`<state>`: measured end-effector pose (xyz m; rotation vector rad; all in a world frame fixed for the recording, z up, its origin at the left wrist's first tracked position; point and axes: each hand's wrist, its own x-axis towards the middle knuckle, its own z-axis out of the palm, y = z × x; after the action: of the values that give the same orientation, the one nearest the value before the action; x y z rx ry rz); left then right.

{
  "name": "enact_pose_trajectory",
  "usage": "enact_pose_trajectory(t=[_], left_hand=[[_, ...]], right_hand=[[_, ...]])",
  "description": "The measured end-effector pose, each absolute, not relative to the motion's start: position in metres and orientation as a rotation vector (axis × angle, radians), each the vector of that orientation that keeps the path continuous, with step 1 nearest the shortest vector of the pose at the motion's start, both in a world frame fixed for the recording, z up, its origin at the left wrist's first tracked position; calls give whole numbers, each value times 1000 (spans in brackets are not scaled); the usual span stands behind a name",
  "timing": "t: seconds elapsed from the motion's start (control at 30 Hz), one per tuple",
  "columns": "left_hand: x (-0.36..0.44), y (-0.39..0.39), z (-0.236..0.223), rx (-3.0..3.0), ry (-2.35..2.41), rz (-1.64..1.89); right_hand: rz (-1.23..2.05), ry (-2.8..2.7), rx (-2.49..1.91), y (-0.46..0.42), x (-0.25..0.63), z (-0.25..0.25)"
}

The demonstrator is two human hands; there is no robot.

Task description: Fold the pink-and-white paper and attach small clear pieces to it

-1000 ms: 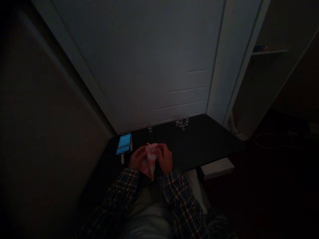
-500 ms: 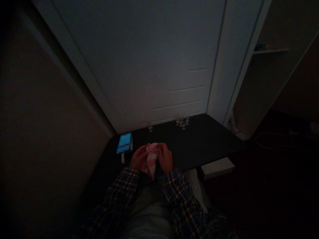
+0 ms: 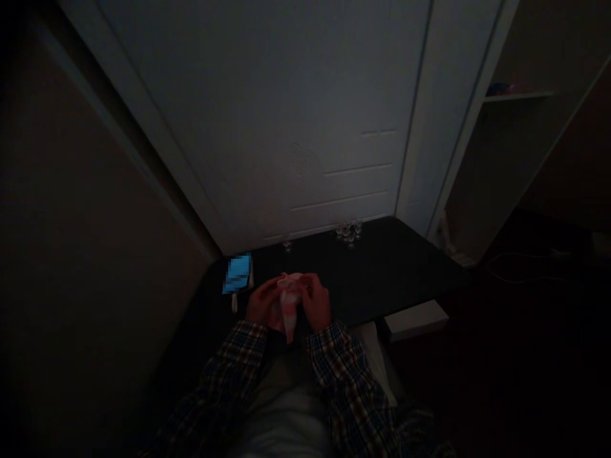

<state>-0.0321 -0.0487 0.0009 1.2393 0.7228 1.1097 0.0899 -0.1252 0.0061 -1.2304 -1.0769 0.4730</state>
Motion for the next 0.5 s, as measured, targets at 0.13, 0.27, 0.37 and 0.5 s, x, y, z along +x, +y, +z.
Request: enact_pose_trajectory(t=[0.13, 0.27, 0.37, 0.5], left_hand=[[-33, -45, 0, 1231, 753, 1157], [-34, -43, -2, 1229, 773, 1210], [-33, -44, -1, 1235, 799, 1205], [-33, -44, -1, 1252, 787, 1185]], right_hand=[[506, -1073, -1203, -125, 89, 7], [525, -1069, -1196, -125, 88, 7], [538, -1063, -1205, -125, 88, 7], [526, -1070, -1219, -125, 89, 7]])
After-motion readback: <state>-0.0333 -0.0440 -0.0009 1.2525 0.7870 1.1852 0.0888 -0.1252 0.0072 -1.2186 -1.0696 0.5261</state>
